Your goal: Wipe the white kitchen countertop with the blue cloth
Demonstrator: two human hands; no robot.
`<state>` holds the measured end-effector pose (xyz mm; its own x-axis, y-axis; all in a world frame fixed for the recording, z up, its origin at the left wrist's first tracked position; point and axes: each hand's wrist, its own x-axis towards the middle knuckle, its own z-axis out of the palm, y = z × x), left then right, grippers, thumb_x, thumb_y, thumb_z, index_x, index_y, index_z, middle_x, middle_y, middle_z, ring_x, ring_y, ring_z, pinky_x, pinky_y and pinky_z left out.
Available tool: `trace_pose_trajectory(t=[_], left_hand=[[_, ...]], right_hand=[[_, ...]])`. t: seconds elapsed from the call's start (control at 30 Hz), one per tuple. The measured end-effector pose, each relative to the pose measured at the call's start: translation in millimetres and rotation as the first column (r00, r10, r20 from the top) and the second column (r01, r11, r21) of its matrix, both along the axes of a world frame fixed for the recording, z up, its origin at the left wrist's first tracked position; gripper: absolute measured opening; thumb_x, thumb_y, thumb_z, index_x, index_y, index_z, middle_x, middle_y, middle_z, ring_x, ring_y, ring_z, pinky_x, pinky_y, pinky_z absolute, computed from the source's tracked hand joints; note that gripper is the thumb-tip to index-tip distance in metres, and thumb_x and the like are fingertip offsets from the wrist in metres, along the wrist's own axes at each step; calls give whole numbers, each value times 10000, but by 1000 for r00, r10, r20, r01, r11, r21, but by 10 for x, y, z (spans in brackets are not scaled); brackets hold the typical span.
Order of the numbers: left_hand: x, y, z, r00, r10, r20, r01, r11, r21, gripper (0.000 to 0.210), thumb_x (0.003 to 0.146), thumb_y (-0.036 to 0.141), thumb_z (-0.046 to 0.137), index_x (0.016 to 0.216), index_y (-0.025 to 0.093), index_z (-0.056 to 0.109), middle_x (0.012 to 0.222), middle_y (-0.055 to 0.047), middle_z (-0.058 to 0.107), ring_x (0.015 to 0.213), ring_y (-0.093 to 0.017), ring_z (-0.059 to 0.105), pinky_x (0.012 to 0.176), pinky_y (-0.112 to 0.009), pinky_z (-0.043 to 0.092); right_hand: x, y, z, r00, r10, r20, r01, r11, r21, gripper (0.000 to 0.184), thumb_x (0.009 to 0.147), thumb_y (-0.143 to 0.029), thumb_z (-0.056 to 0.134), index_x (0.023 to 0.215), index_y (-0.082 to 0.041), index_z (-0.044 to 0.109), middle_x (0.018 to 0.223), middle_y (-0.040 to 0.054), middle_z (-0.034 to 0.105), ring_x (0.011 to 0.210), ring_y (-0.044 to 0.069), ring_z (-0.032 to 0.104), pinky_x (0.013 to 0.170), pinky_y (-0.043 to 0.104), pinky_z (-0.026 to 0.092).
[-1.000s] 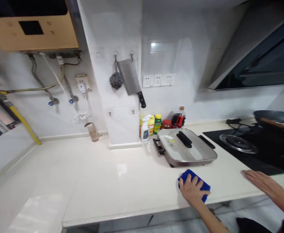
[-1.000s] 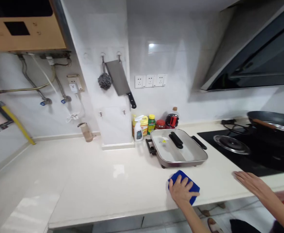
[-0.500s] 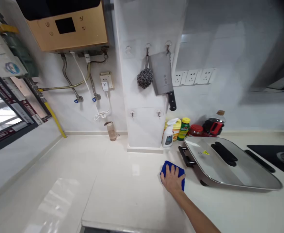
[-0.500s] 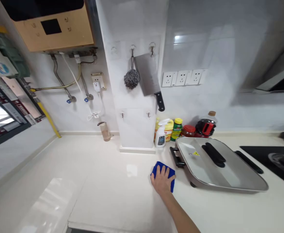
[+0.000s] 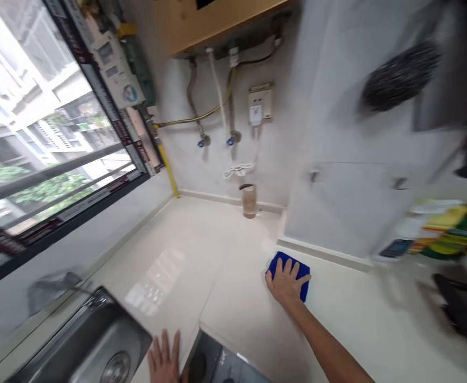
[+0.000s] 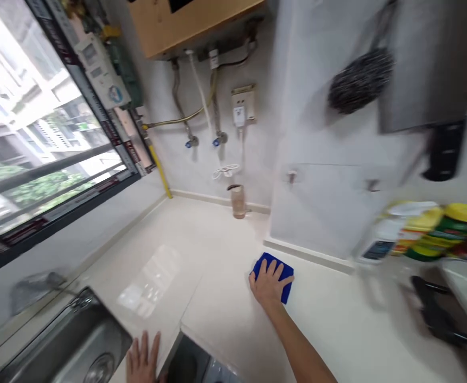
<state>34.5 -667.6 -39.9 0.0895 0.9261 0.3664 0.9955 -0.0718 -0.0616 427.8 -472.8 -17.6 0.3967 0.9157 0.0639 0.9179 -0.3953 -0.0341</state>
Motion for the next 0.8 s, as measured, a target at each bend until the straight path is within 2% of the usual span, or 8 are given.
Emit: trace_pose_trajectory(t=[0.17, 0.3, 0.4, 0.47, 0.53, 0.6, 0.67, 0.8], left_hand=[[22, -52, 79, 1000, 21, -15, -21, 1000, -5, 1010, 761, 168, 577, 1584, 289, 4, 1679, -99, -53, 1511, -445, 102, 1147, -651, 298], [29, -81, 70, 999, 45, -10, -46, 999, -24, 1029, 716, 147, 598, 1587, 290, 69, 1681, -85, -25, 1515, -436, 94, 1160, -644, 291], [30, -98, 61, 999, 50, 4, -50, 997, -50, 1023, 686, 133, 604, 1584, 282, 138, 1680, -84, -19, 1516, -433, 91, 1167, -650, 276], [18, -104, 50, 998, 54, 30, -51, 996, -68, 1017, 665, 128, 612, 1578, 272, 188, 1678, -86, -9, 1517, -429, 90, 1172, -651, 271], [-13, -111, 36, 996, 47, 76, -41, 996, -78, 978, 668, 152, 630, 1564, 254, 253, 1676, -94, 25, 1518, -423, 94, 1181, -651, 260], [-66, -129, 22, 988, 20, 154, -7, 996, -87, 878, 718, 246, 654, 1535, 237, 336, 1671, -110, 103, 1515, -418, 122, 1183, -661, 255], [-134, -160, 12, 963, 0, 269, 26, 995, -93, 743, 793, 377, 634, 1493, 247, 419, 1651, -113, 220, 1508, -401, 182, 1181, -668, 261], [-249, -207, 40, 822, 102, 561, -76, 995, -71, 550, 927, 446, 458, 1437, 245, 497, 1581, -109, 396, 1476, -315, 320, 1167, -579, 365]], right_hand=[[-1112, 108, 116, 956, 291, -46, -286, 954, 84, 661, 942, -412, 364, 1515, -82, 339, 1581, 254, 272, 1464, 469, 147, 1072, 795, -29], [-1925, -114, 231, 817, 541, -197, -533, 840, 96, 704, 922, -443, 402, 1532, -104, 310, 1612, 221, 218, 1485, 453, 97, 1090, 761, -105], [-2371, -365, 291, 656, 684, -320, -693, 713, 106, 746, 911, -469, 431, 1548, -116, 266, 1634, 190, 134, 1502, 426, 21, 1104, 729, -153], [-2548, -513, 307, 503, 768, -395, -794, 592, 140, 769, 894, -481, 471, 1548, -128, 270, 1638, 174, 109, 1509, 402, -13, 1117, 703, -172], [-2620, -611, 306, 320, 814, -484, -859, 465, 216, 779, 857, -498, 538, 1526, -154, 337, 1634, 155, 152, 1515, 378, 0, 1137, 675, -172], [-2593, -654, 298, 159, 805, -571, -861, 397, 320, 719, 829, -505, 580, 1471, -209, 447, 1606, 114, 284, 1516, 339, 104, 1177, 636, -128], [-2468, -670, 291, 98, 778, -621, -825, 412, 386, 634, 875, -488, 511, 1452, -230, 474, 1561, 89, 392, 1488, 282, 245, 1228, 581, 7], [-1905, -841, 198, 240, 678, -695, -501, 700, 510, 570, 976, -460, 267, 1398, -184, 533, 1439, 105, 550, 1329, 217, 505, 1151, 386, 383]])
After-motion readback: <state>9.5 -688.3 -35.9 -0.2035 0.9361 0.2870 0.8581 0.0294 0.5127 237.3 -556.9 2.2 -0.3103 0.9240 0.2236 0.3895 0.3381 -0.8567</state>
